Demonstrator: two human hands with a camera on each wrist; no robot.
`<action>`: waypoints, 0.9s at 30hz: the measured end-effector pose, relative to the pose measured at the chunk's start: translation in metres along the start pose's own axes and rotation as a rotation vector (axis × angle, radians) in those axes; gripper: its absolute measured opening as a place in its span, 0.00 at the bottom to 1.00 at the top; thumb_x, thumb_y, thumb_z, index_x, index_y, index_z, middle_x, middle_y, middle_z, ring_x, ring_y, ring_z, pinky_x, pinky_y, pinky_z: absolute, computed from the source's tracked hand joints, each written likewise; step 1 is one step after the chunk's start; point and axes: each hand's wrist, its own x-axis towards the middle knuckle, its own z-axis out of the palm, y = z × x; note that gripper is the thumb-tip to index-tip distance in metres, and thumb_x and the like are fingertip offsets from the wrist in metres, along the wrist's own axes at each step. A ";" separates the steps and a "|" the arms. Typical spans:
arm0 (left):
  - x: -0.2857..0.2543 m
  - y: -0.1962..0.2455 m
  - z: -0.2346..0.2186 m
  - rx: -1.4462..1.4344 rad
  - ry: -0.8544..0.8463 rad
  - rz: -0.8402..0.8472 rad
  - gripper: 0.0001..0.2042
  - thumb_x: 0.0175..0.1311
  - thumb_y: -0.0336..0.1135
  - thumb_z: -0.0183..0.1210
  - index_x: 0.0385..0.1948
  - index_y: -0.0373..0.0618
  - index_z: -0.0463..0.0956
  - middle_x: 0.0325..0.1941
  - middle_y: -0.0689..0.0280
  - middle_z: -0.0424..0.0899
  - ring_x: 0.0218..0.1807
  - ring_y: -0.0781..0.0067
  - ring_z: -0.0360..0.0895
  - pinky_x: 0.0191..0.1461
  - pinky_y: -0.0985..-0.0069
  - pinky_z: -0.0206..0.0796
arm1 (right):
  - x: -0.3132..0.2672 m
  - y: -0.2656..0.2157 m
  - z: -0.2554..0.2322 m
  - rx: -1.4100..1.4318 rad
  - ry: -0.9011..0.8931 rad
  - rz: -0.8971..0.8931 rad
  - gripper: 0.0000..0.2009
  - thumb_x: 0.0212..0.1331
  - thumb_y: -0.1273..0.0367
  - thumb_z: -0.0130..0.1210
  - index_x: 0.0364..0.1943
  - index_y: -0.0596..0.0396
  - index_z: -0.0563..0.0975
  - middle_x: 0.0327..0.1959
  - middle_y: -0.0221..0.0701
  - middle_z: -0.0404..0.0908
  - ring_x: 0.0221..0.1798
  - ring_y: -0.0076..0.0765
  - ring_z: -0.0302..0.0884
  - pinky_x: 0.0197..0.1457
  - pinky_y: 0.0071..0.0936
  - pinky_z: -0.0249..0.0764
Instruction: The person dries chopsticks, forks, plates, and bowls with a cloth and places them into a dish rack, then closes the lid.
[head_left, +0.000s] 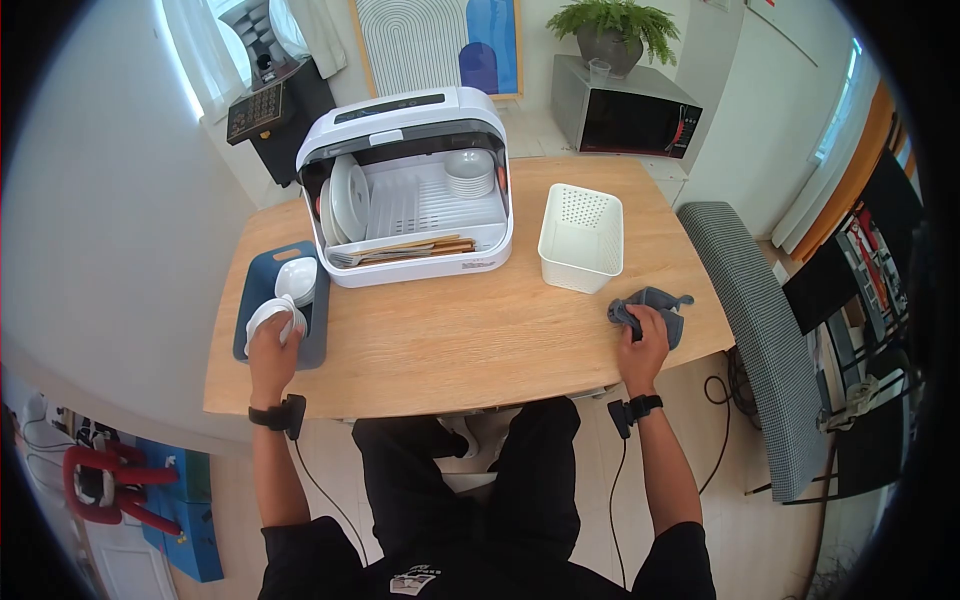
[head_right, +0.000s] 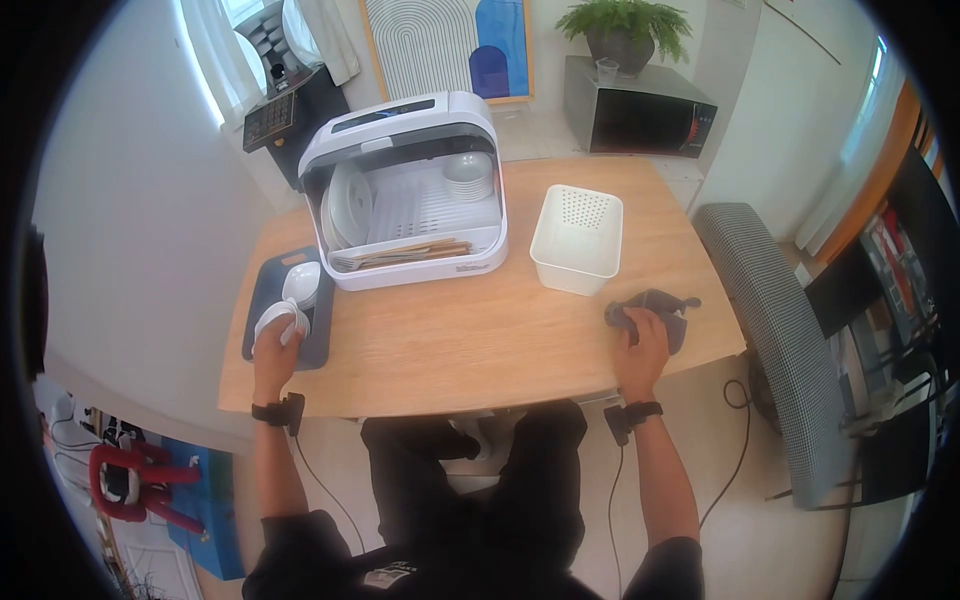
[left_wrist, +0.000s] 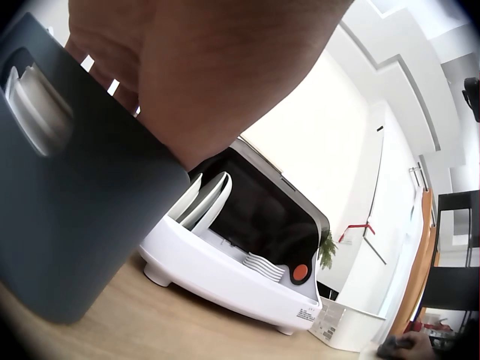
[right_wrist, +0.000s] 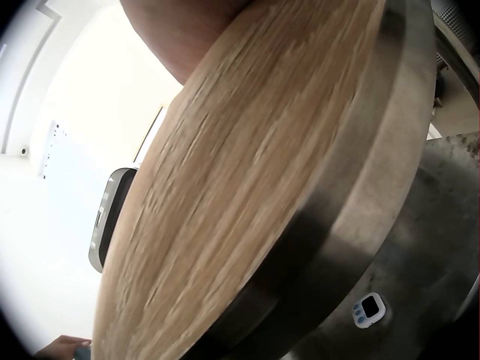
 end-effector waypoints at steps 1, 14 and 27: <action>0.000 0.001 -0.001 -0.003 -0.001 -0.014 0.15 0.59 0.34 0.67 0.45 0.37 0.83 0.48 0.49 0.86 0.52 0.45 0.82 0.57 0.58 0.73 | 0.000 0.002 0.000 -0.007 0.001 0.002 0.16 0.48 0.82 0.60 0.43 0.54 0.81 0.47 0.37 0.82 0.52 0.48 0.79 0.58 0.38 0.74; -0.002 0.001 0.003 0.079 0.043 -0.079 0.16 0.55 0.36 0.69 0.45 0.44 0.84 0.45 0.54 0.87 0.47 0.49 0.83 0.50 0.60 0.75 | -0.003 0.015 0.005 -0.001 -0.027 -0.042 0.18 0.49 0.82 0.58 0.46 0.55 0.81 0.49 0.39 0.82 0.55 0.49 0.79 0.62 0.40 0.73; 0.057 -0.008 0.033 0.221 -0.217 0.028 0.14 0.58 0.38 0.66 0.43 0.42 0.85 0.42 0.53 0.86 0.47 0.49 0.81 0.52 0.56 0.72 | -0.003 0.014 0.006 -0.020 -0.035 -0.015 0.17 0.52 0.82 0.58 0.47 0.56 0.80 0.49 0.37 0.82 0.55 0.47 0.79 0.61 0.38 0.73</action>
